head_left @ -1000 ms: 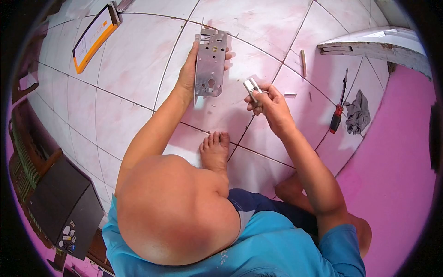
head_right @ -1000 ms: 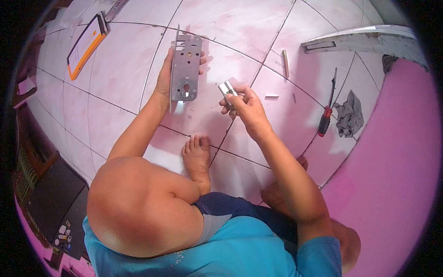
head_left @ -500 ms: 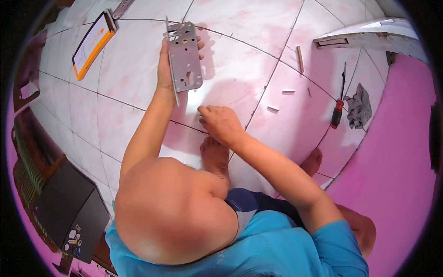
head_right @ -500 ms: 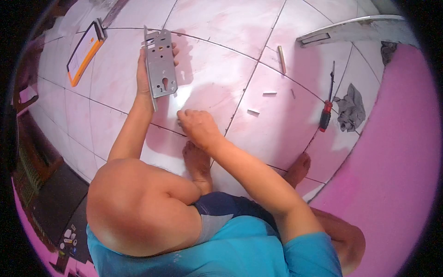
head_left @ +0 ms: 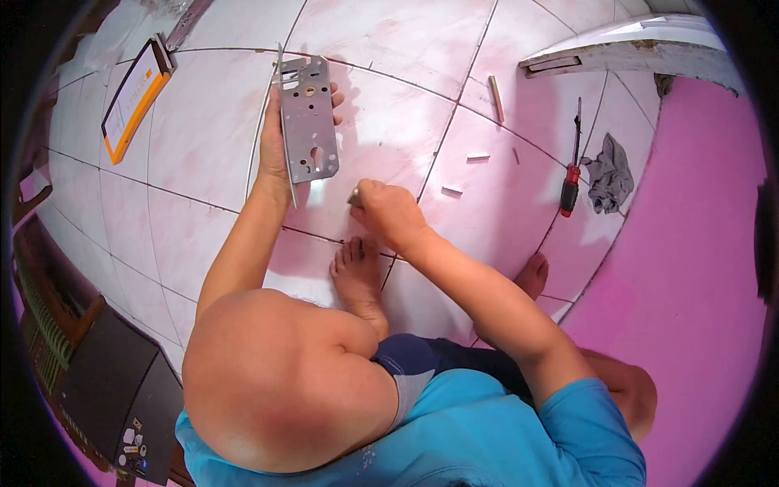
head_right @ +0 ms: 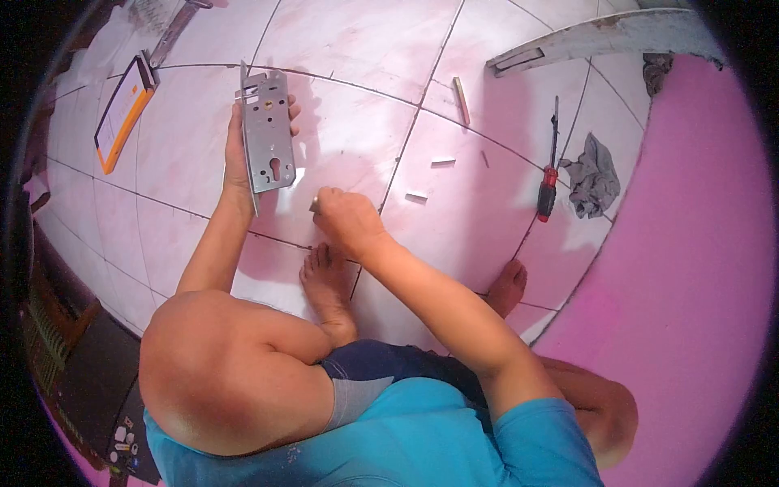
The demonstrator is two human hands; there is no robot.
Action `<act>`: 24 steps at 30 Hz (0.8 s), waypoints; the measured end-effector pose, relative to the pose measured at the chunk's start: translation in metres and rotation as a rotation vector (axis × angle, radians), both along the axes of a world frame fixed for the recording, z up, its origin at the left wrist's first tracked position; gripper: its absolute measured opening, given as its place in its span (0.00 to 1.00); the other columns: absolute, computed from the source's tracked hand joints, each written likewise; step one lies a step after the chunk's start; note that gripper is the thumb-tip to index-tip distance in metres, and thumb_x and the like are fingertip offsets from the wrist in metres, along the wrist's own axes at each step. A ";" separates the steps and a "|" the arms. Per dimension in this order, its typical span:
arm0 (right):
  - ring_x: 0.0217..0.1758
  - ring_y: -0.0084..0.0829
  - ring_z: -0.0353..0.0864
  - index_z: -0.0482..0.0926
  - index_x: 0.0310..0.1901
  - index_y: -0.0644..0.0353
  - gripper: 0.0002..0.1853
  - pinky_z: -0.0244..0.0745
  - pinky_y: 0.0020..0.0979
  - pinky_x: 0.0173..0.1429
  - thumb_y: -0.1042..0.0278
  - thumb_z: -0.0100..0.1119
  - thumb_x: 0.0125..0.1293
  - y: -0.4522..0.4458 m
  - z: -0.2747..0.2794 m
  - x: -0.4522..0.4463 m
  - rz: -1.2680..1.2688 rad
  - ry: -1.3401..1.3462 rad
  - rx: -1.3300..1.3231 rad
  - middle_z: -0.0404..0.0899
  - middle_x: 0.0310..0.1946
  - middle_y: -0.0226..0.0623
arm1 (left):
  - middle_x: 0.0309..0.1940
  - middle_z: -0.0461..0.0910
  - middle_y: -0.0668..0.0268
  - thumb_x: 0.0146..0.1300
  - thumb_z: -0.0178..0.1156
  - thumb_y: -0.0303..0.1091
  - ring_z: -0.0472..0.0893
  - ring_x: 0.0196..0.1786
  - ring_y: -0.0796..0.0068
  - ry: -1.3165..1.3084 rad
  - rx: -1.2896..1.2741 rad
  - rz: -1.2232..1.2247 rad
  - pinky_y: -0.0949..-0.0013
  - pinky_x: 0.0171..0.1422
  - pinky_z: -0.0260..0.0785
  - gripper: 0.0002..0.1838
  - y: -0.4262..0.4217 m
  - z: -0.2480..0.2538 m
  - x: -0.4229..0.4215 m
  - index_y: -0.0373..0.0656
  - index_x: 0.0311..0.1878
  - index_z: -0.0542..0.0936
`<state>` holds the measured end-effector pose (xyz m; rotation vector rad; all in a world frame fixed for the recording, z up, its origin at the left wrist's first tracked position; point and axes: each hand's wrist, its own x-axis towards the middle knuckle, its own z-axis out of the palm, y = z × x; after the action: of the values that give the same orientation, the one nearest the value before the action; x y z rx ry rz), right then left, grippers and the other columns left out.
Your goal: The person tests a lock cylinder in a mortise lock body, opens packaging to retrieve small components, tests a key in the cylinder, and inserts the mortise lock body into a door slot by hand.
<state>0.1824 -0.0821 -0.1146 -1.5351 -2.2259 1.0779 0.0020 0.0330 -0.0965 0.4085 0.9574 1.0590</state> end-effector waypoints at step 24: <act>0.34 0.26 0.85 0.81 0.51 0.65 0.16 0.70 0.25 0.33 0.68 0.70 0.66 0.042 0.035 0.067 -0.789 0.978 -0.744 0.84 0.35 0.34 | 0.60 0.79 0.53 0.77 0.38 0.65 0.84 0.55 0.65 -0.006 0.019 -0.072 0.68 0.53 0.82 0.40 -0.007 0.014 0.019 0.37 0.72 0.69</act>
<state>0.2497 -0.0403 -0.0796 -1.3764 -0.5130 1.8508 0.0211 0.0256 -0.0827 0.4516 0.9218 1.0043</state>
